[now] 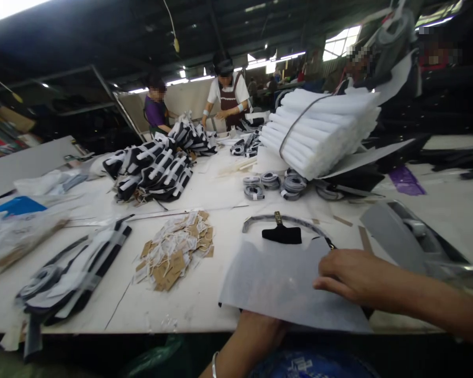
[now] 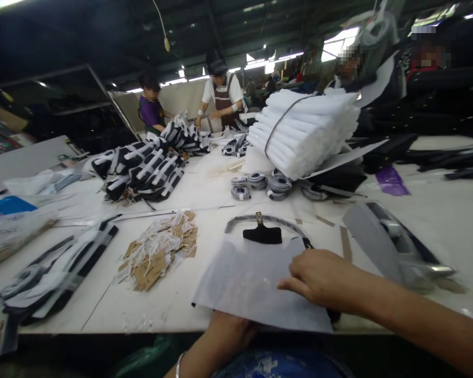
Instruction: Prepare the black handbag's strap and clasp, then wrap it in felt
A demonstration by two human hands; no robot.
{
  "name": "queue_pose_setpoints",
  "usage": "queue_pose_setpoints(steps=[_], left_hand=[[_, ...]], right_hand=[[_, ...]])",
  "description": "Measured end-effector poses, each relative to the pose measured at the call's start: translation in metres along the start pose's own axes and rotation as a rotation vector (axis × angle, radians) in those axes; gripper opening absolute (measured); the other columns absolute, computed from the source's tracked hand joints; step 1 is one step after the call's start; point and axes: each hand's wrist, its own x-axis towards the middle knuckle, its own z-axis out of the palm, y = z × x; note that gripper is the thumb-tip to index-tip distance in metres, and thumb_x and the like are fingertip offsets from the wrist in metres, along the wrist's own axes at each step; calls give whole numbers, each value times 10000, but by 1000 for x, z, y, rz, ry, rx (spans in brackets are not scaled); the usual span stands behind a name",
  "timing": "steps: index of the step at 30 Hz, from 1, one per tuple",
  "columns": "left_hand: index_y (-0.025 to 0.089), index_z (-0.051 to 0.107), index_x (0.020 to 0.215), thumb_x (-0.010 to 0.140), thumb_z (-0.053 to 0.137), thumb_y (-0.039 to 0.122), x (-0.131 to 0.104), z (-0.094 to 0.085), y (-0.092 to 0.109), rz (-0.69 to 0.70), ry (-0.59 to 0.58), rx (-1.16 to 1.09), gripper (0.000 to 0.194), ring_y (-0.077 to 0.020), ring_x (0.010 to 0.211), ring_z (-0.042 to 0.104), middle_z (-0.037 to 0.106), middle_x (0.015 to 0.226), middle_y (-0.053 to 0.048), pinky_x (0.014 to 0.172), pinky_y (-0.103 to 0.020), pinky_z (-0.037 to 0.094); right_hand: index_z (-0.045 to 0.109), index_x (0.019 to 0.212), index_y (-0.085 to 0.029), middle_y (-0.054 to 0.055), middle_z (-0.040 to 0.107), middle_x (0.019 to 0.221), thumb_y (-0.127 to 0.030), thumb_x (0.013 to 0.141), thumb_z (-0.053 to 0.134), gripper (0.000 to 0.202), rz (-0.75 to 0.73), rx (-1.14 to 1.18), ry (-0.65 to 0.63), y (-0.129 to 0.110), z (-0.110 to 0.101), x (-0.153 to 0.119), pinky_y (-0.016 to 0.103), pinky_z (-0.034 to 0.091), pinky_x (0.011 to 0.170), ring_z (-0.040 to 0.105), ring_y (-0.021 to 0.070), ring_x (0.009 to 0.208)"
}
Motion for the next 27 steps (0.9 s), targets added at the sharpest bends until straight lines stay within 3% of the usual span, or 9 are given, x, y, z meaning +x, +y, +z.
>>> queue_pose_setpoints(steps=[2,4,7,9,11,13,17,23,27], left_hand=[[254,225,1576,985,510,373,-2,3,0,2,4,29,666,-265,1426,429,447,1560,-63,1194,-456,383],[235,201,1581,987,504,396,-5,10,-1,1,23,73,686,-272,1421,435,447,1557,-84,1176,-461,398],[204,176,1586,997,476,417,-10,23,-2,4,53,129,695,-274,1412,445,443,1554,-114,1158,-462,399],[204,174,1587,998,473,407,-13,28,-2,13,66,153,691,-262,1386,475,481,1531,-104,1170,-446,377],[233,190,1585,995,489,418,-13,27,-1,2,84,155,687,-260,1361,501,497,1523,-80,1179,-437,363],[320,210,1576,994,499,430,-10,20,1,-12,80,117,659,-262,1360,502,462,1553,-34,1166,-436,389],[478,211,1539,1012,473,414,0,1,3,-52,2,12,592,-223,1333,533,406,1587,57,1102,-393,474],[244,284,1559,1029,422,383,-7,14,3,26,81,156,565,-204,1414,435,467,1550,-6,1212,-363,337],[229,331,1540,1025,410,378,-12,20,4,10,89,198,542,-226,1398,460,443,1564,-19,1188,-406,381]], right_hand=[[760,987,-161,162,737,973,-674,903,568,554,-3,-39,-61,-24,8,11,532,549,874,694,355,933],[633,1341,-163,240,601,1350,-708,763,720,799,-75,-10,-99,-41,24,13,638,472,995,575,460,1216],[355,1563,-224,231,307,1591,-412,731,830,977,-164,59,-168,-42,51,2,678,368,1101,352,478,1417],[330,1571,-243,179,294,1606,-98,740,674,911,-179,75,-188,-29,58,-6,618,348,1153,335,401,1448],[321,1573,-267,115,341,1596,28,688,510,952,-203,97,-187,-13,52,-8,540,352,1181,367,311,1449],[288,1580,-297,64,354,1595,51,670,435,985,-209,107,-142,1,38,-5,515,344,1192,379,264,1446],[252,1581,-365,14,280,1627,70,669,393,1020,-201,40,-43,13,26,1,577,332,1177,336,282,1466],[228,1578,-401,7,334,1602,-9,743,496,961,-319,16,-188,17,53,-14,661,312,1153,332,335,1458],[221,1578,-406,1,339,1600,-14,764,499,945,-336,-3,-188,20,55,-18,674,300,1151,329,346,1457]])
